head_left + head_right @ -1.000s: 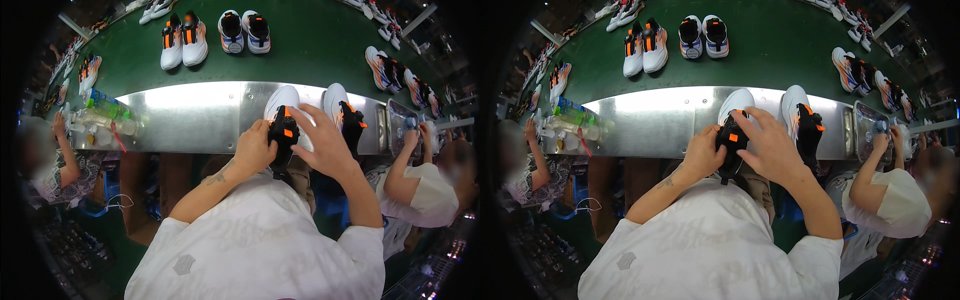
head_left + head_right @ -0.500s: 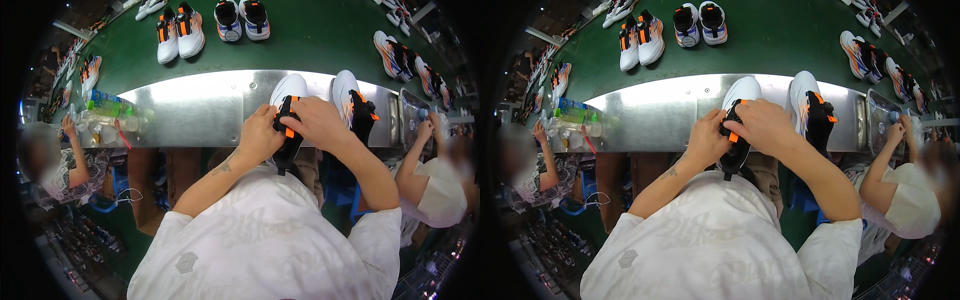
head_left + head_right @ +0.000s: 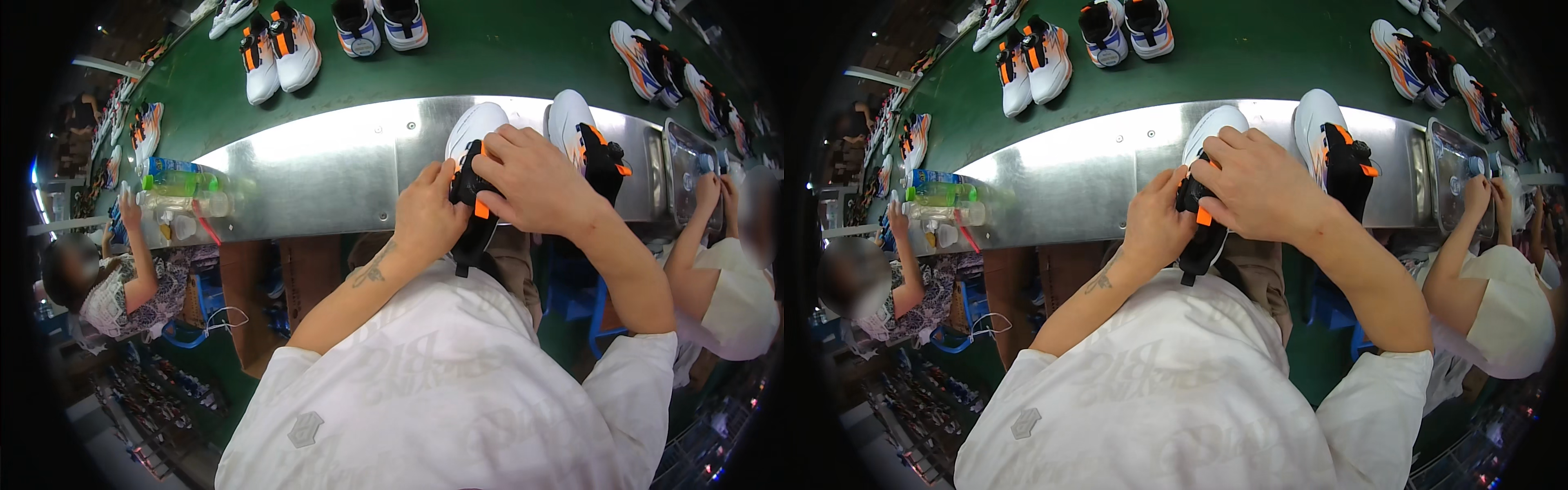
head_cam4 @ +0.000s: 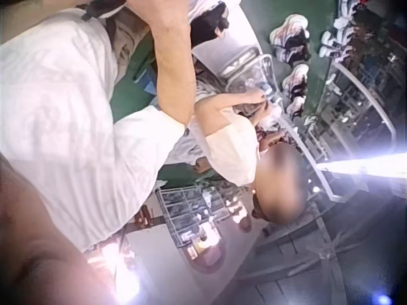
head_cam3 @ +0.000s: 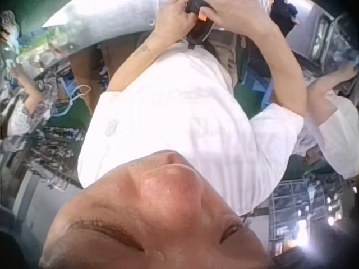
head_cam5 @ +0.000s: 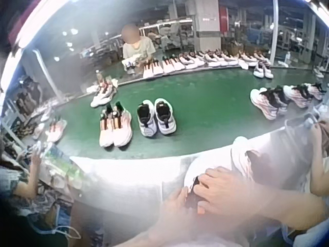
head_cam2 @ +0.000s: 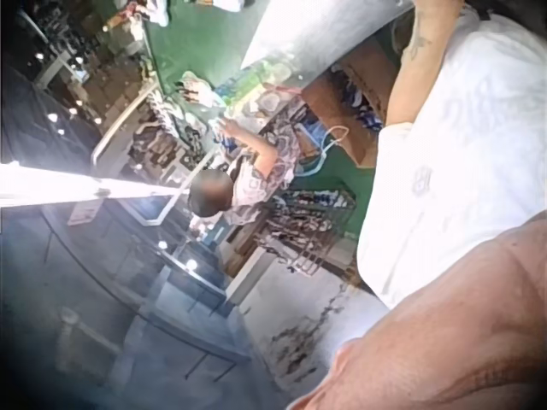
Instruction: The person repeatedly picks up white sneakers with orange accents from a conveyor belt and secures the heel straps by hand. They place each finished pair back onto the belt and continue the same process with additional pairs throughout the clip.
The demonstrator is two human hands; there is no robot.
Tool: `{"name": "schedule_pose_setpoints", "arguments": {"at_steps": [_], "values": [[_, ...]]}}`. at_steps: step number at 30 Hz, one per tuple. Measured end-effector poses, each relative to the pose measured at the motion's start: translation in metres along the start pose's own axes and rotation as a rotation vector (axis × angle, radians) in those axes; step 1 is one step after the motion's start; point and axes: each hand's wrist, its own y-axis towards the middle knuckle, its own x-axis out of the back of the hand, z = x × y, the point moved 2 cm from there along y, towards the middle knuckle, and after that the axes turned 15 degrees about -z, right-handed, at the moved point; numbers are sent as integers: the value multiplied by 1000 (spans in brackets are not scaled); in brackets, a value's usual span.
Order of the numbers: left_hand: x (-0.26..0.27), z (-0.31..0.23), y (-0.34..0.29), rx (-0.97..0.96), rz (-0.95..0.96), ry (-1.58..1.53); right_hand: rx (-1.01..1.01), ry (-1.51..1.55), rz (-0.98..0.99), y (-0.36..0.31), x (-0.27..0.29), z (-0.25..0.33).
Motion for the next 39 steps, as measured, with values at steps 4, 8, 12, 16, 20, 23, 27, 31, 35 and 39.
{"name": "schedule_pose_setpoints", "arguments": {"at_steps": [4, 8, 12, 16, 20, 23, 27, 31, 35, 39], "values": [[-1, -2, 1, -23, 9, 37, -279, -53, 455, 6, -5, 0], [-1, -1, 0, -36, 15, 53, 49, 50, -58, -3, 6, -3], [0, -7, 2, 4, 59, 65, -342, 96, 354, -12, -8, -9], [1, -4, 1, -2, 66, 52, -363, 119, 274, -17, -1, -2], [-4, -1, 0, -47, 45, 52, -342, 198, 152, -24, -2, -6], [-2, -7, 5, -66, 11, 4, -313, 262, 174, -21, -4, -10], [-2, -3, 6, -64, 82, -6, -178, 192, 176, -7, 0, -14], [-4, -2, 5, -69, 58, -39, -218, 197, 123, -13, -3, -11], [-7, -2, 4, -75, 43, -16, -396, 95, 194, -22, -9, -3], [-5, -8, 5, -43, 50, 12, -503, 20, 206, -23, -17, 2]]}}
